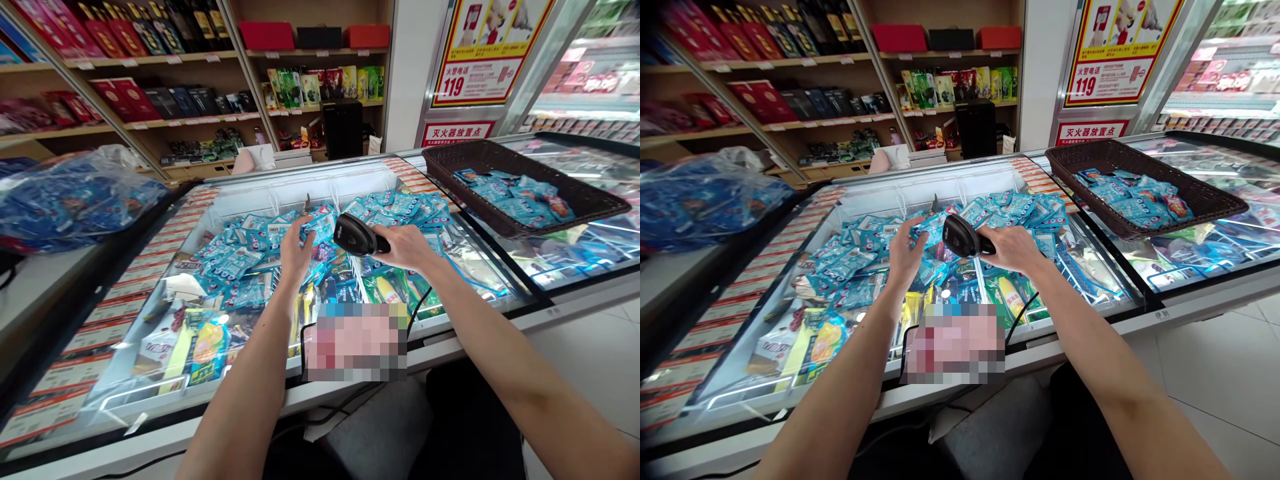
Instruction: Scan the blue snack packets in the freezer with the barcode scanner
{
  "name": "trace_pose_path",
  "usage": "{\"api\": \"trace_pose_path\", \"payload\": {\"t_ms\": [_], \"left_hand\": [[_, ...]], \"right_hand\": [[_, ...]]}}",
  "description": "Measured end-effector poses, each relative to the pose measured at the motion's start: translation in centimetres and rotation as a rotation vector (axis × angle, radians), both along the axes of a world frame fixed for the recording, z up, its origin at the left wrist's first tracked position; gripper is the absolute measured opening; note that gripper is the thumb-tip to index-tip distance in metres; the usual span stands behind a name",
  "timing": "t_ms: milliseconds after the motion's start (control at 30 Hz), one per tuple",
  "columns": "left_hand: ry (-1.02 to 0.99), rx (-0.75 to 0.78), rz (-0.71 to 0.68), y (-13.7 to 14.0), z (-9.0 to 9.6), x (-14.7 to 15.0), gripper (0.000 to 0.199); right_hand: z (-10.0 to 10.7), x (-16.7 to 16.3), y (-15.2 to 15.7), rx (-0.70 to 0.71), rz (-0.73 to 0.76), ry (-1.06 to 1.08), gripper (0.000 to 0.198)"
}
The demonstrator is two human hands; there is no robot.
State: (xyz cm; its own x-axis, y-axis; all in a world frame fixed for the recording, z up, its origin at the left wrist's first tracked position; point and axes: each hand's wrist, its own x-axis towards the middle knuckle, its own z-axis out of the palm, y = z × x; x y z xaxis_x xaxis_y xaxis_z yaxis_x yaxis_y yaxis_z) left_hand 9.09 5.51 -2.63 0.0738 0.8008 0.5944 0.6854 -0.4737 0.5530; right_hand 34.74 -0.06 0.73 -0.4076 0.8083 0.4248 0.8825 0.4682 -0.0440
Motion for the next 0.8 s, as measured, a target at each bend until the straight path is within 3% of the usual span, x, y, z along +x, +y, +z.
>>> {"api": "trace_pose_path", "payload": {"t_ms": [800], "left_hand": [[-0.031, -0.013, 0.012, 0.04, -0.21, 0.10, 0.034]], "right_hand": [[-0.04, 0.14, -0.01, -0.008, 0.036, 0.015, 0.031]]}}
